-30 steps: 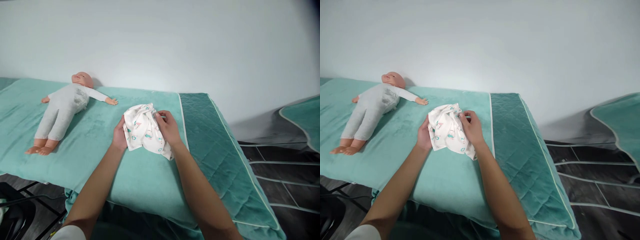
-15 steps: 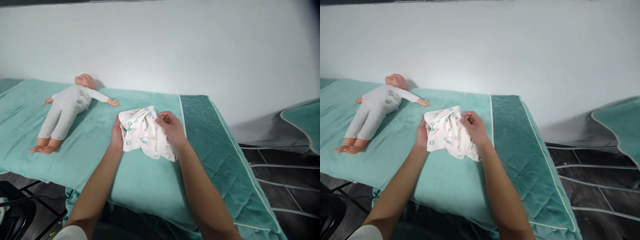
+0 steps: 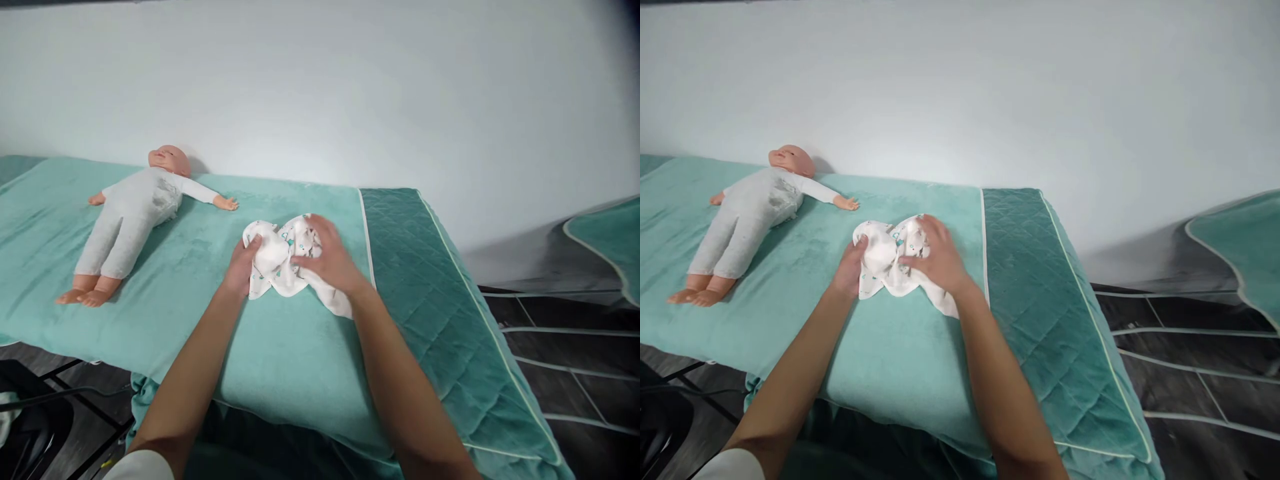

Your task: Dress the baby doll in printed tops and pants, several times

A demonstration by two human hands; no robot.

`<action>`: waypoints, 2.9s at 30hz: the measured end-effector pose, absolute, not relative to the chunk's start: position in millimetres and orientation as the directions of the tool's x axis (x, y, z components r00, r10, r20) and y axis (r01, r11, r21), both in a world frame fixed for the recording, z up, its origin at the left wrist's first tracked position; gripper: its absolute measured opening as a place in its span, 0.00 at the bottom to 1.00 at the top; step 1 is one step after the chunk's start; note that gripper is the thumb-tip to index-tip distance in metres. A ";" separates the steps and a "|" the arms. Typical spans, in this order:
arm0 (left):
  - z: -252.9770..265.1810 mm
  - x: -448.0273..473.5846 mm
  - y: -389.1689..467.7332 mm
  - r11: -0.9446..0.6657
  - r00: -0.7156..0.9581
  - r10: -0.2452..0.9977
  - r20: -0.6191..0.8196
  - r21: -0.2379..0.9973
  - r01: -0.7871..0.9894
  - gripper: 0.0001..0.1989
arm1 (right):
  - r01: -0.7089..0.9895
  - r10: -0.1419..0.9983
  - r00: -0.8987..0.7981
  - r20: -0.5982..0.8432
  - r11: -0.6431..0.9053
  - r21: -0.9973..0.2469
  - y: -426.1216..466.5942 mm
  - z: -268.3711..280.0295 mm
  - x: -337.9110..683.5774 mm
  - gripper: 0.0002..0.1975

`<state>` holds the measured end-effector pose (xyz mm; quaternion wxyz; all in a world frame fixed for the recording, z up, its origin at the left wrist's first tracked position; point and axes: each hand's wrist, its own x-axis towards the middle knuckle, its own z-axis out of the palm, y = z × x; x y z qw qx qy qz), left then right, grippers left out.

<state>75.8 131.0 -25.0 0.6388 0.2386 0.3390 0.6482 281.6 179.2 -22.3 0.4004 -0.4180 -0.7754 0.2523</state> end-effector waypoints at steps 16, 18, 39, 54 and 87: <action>-16.8 57.9 140.0 0.051 -0.150 0.942 -0.299 0.571 -0.820 0.20 | -0.282 0.939 0.302 0.164 0.252 -0.926 208.6 -13.6 317.4 0.17; -18.3 57.3 142.1 0.028 -0.185 0.932 -0.311 0.571 -0.820 0.20 | -0.176 0.841 0.484 0.240 0.362 -0.915 208.4 -0.8 332.7 0.17; -22.5 57.6 142.1 0.014 -0.205 0.946 -0.250 0.665 -0.747 0.20 | 0.766 0.868 0.436 0.238 -0.219 -0.605 200.2 -32.4 429.4 0.19; -19.8 61.5 142.3 -0.009 -0.236 0.938 -0.253 0.665 -0.746 0.17 | 0.894 0.905 0.338 0.258 -0.222 -0.390 197.9 -42.8 411.9 0.23; -17.8 62.1 143.4 -0.039 -0.233 0.948 -0.216 0.648 -0.761 0.18 | 0.992 0.862 -0.056 0.503 0.107 -0.072 174.2 -56.8 391.6 0.13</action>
